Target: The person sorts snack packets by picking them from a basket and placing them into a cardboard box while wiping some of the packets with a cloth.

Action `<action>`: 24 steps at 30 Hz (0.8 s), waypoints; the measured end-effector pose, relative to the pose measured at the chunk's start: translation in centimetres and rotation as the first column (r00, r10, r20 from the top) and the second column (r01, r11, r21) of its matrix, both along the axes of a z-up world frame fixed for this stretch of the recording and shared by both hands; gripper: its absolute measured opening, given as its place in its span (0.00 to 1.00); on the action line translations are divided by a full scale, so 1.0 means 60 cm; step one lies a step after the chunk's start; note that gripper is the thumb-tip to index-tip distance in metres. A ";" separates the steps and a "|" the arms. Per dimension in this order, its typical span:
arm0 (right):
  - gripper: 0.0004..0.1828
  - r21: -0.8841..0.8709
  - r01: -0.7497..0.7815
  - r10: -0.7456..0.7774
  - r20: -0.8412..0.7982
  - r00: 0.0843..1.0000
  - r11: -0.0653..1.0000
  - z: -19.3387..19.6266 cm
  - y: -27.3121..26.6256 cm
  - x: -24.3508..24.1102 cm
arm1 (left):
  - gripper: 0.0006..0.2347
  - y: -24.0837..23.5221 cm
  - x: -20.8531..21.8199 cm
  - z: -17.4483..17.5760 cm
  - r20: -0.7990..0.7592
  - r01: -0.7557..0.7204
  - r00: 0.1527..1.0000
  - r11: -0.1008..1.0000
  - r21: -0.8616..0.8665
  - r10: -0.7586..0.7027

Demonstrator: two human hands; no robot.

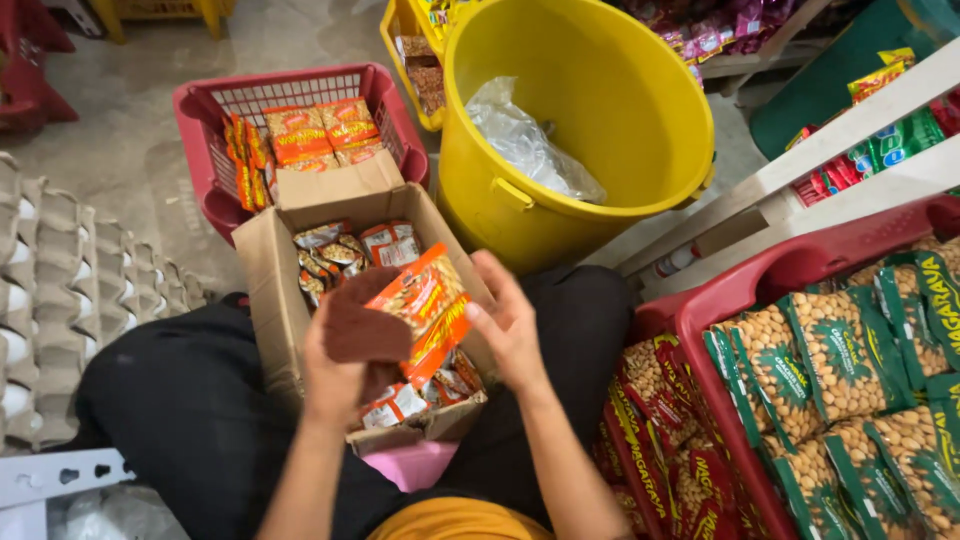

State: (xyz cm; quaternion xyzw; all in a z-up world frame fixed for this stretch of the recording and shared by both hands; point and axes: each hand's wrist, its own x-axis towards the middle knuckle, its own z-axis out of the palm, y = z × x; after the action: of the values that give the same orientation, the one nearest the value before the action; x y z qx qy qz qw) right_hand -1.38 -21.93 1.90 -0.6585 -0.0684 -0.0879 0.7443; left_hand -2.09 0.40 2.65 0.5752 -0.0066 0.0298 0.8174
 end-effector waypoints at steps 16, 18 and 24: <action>0.08 0.327 -0.109 0.194 -0.238 0.952 0.939 -0.027 -0.026 0.013 | 0.23 0.039 -0.006 -0.018 0.104 -0.097 0.991 0.991 0.089 0.088; 0.09 0.568 -0.140 0.300 -0.198 0.933 0.811 0.035 -0.003 0.015 | 0.29 0.024 -0.027 0.023 0.212 -0.172 0.965 0.982 0.076 0.152; 0.29 0.358 -0.337 0.375 -0.040 0.926 0.871 -0.002 0.047 0.015 | 0.48 -0.049 -0.056 0.065 0.469 -0.171 0.788 0.591 0.788 -0.399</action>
State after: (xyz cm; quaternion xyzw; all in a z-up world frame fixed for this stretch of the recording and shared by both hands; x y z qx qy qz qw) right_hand -0.50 -19.09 1.78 -0.4977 -0.1316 0.0762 0.8539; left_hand -5.42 -2.54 6.53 0.8346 -0.3185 0.1491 0.4240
